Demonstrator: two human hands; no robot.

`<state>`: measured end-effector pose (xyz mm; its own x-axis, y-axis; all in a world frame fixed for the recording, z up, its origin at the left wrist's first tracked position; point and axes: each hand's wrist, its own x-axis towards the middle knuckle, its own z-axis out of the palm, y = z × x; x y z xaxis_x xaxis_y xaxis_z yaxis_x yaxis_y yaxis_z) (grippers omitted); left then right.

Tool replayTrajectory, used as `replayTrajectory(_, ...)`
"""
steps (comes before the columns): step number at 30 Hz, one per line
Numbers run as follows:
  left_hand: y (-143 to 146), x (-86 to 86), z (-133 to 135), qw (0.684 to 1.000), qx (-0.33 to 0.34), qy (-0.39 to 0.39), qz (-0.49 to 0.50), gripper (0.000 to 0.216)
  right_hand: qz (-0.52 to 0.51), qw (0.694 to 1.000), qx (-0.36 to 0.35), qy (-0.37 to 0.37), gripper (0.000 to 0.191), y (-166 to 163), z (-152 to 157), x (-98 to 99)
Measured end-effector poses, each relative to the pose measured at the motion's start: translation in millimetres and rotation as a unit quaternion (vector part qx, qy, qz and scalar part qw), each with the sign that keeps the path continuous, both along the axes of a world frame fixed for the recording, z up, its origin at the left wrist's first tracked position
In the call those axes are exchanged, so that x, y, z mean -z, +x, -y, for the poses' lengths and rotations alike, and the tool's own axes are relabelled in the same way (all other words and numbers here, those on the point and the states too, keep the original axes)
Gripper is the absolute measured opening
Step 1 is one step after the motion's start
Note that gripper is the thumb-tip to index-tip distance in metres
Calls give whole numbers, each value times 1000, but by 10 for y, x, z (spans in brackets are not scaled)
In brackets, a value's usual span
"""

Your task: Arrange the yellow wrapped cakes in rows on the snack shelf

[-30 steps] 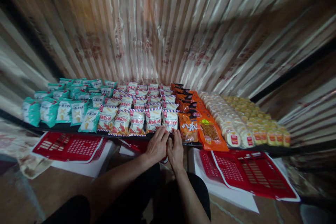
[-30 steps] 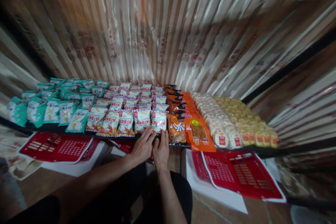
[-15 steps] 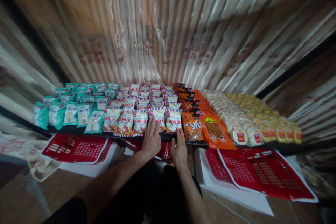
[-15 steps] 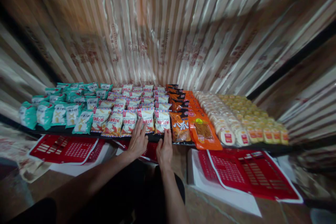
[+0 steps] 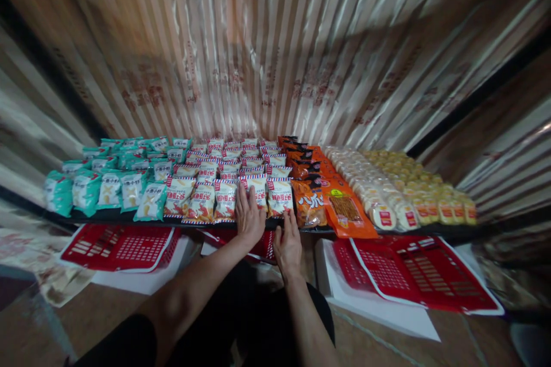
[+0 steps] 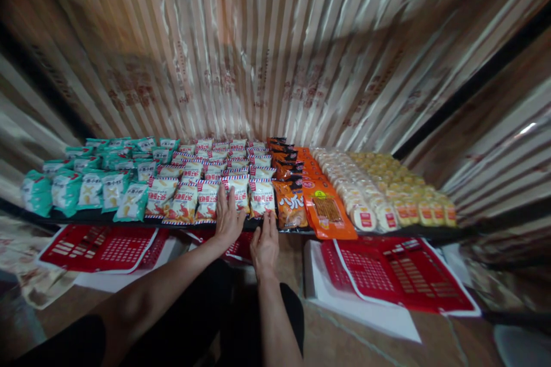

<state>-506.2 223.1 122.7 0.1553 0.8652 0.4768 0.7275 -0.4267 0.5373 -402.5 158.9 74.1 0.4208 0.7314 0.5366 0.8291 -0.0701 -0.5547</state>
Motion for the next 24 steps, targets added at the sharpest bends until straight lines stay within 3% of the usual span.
replayTrajectory(5,136,-82,-66,999,-33,-4,-4,73,74,997,3,24,45,63,13,-26)
replayTrajectory(10,186,-61,-81,999,-50,-16,-3,76,84,996,2,22,44,71,-32,-28)
replayTrajectory(24,76,97,-88,999,13,29,-27,77,48,998,3,34,44,65,-103,19)
